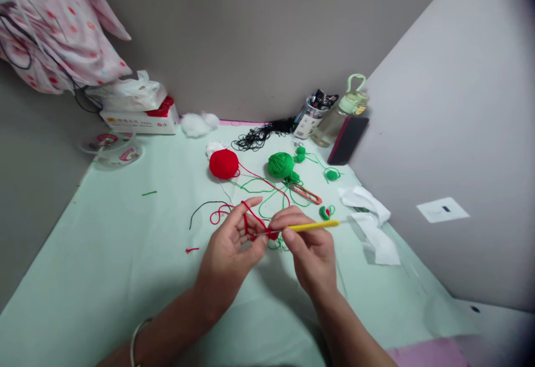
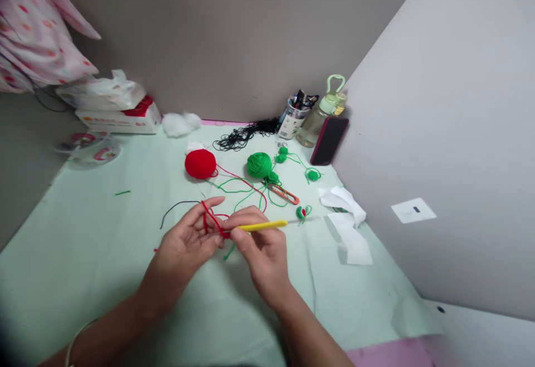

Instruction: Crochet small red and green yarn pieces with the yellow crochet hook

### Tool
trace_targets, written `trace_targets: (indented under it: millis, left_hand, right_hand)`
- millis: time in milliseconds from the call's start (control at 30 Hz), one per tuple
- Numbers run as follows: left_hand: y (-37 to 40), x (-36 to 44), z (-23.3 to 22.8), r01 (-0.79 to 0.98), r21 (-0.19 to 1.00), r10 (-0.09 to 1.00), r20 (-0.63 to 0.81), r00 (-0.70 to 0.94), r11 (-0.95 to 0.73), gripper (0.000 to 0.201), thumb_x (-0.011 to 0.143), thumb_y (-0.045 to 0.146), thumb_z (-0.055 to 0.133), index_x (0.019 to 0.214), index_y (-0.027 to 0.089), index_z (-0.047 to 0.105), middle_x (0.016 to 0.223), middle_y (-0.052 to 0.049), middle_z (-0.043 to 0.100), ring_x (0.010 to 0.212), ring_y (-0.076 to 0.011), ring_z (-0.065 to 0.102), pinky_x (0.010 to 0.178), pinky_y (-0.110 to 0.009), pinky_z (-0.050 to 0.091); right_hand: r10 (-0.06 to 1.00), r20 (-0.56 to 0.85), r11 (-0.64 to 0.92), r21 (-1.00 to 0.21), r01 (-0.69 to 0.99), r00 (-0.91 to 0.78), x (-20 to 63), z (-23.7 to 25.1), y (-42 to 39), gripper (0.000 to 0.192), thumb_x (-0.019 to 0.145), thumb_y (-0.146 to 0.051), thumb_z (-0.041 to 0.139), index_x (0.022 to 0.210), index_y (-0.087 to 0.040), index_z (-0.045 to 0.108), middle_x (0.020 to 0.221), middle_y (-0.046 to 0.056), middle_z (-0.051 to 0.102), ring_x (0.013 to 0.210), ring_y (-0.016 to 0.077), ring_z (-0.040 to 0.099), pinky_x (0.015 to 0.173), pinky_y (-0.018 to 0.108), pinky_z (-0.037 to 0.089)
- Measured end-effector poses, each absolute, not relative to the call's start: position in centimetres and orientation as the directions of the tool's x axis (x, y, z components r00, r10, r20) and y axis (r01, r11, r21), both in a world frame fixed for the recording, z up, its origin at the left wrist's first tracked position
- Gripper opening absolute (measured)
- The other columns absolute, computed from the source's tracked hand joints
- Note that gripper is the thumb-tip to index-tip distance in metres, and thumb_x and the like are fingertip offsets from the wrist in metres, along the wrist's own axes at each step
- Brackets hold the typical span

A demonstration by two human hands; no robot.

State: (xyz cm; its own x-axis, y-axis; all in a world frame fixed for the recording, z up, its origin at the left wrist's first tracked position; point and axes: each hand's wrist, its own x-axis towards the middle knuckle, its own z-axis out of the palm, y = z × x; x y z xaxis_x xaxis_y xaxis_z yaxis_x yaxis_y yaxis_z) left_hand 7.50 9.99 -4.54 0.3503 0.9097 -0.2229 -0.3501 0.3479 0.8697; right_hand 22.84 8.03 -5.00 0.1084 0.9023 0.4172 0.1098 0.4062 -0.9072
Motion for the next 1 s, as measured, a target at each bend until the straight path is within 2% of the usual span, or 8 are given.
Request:
trace_targets:
  millis: [100, 200, 367, 467, 567, 700, 833, 1000]
  left_hand:
    - [9.8, 7.6, -4.7, -0.372, 0.872, 0.925, -0.2, 0.324, 0.319, 0.056, 0.087, 0.017, 0.077, 0.139, 0.023, 0.059, 0.086, 0.003, 0.067, 0.088, -0.015, 0.064, 0.089, -0.03, 0.051]
    - [10.1, 7.6, -4.5, -0.398, 0.829, 0.897, -0.248, 0.365, 0.392, 0.055, 0.088, 0.02, 0.078, 0.14, 0.022, 0.058, 0.087, 0.002, 0.068, 0.085, -0.0144, 0.064, 0.084, -0.029, 0.05]
    - [10.7, 7.1, -3.4, -0.403, 0.757, 0.822, -0.302, 0.483, 0.515, 0.05, 0.087, 0.021, 0.077, 0.135, 0.019, 0.064, 0.089, 0.001, 0.069, 0.08, -0.0126, 0.06, 0.084, -0.028, 0.048]
    - [11.0, 6.9, -2.8, -0.404, 0.719, 0.802, -0.362, 0.476, 0.565, 0.042, 0.086, 0.021, 0.076, 0.127, 0.018, 0.071, 0.089, 0.0, 0.069, 0.079, -0.0131, 0.061, 0.085, -0.029, 0.048]
    - [11.2, 6.8, -2.6, -0.41, 0.709, 0.802, -0.388, 0.453, 0.574, 0.039, 0.085, 0.023, 0.075, 0.124, 0.019, 0.072, 0.085, 0.0, 0.066, 0.081, -0.0155, 0.062, 0.085, -0.031, 0.049]
    - [11.4, 6.5, -2.9, -0.39, 0.781, 0.854, -0.337, 0.395, 0.488, 0.041, 0.087, 0.024, 0.077, 0.128, 0.018, 0.071, 0.084, 0.001, 0.066, 0.079, -0.0139, 0.061, 0.085, -0.028, 0.049]
    - [11.2, 6.5, -3.4, -0.384, 0.826, 0.886, -0.266, 0.38, 0.413, 0.048, 0.087, 0.026, 0.081, 0.133, 0.019, 0.067, 0.082, 0.003, 0.065, 0.08, -0.0136, 0.061, 0.082, -0.027, 0.049]
    - [10.9, 7.0, -3.4, -0.45, 0.661, 0.782, -0.367, 0.504, 0.601, 0.053, 0.084, 0.027, 0.086, 0.132, 0.017, 0.068, 0.081, 0.002, 0.066, 0.079, -0.0127, 0.061, 0.082, -0.027, 0.05]
  right_hand:
    - [0.775, 0.624, 0.491, -0.689, 0.533, 0.094, 22.7, -5.3, 7.4, 0.027, 0.098, -0.012, 0.066, 0.114, -0.028, 0.08, 0.102, 0.009, 0.076, 0.093, 0.021, 0.072, 0.078, 0.035, 0.06]
    - [0.686, 0.726, 0.529, -0.539, 0.656, 0.044, 22.5, -5.5, 7.1, 0.038, 0.095, -0.005, 0.067, 0.123, -0.029, 0.079, 0.116, 0.011, 0.078, 0.1, 0.022, 0.074, 0.082, 0.036, 0.061]
    - [0.873, 0.458, 0.441, -0.888, 0.129, 0.17, 22.7, -5.0, 7.6, 0.019, 0.1, -0.02, 0.068, 0.108, -0.031, 0.082, 0.101, 0.005, 0.083, 0.092, 0.0211, 0.075, 0.077, 0.034, 0.062]
    - [0.956, 0.24, 0.267, -0.95, -0.161, 0.167, 23.1, -4.9, 7.9, 0.012, 0.098, -0.034, 0.072, 0.101, -0.028, 0.082, 0.093, 0.005, 0.082, 0.077, 0.0175, 0.072, 0.069, 0.03, 0.06]
    - [0.974, 0.182, 0.207, -0.954, -0.215, 0.132, 23.2, -4.8, 7.8, 0.012, 0.099, -0.035, 0.071, 0.1, -0.026, 0.08, 0.093, 0.005, 0.082, 0.073, 0.0157, 0.069, 0.068, 0.029, 0.059]
    - [0.928, 0.34, 0.336, -0.94, 0.049, 0.151, 22.9, -4.4, 7.3, 0.016, 0.103, -0.022, 0.064, 0.106, -0.028, 0.078, 0.097, 0.004, 0.081, 0.082, 0.0174, 0.071, 0.072, 0.031, 0.058]
    - [0.812, 0.583, 0.513, -0.741, 0.433, 0.037, 22.9, -4.8, 6.6, 0.039, 0.098, -0.008, 0.062, 0.123, -0.035, 0.076, 0.104, 0.005, 0.081, 0.094, 0.0222, 0.074, 0.08, 0.038, 0.06]
    - [0.765, 0.642, 0.487, -0.524, 0.699, -0.053, 23.3, -6.0, 5.8, 0.055, 0.091, -0.012, 0.074, 0.133, -0.047, 0.073, 0.092, 0.003, 0.076, 0.081, 0.0211, 0.072, 0.071, 0.034, 0.061]
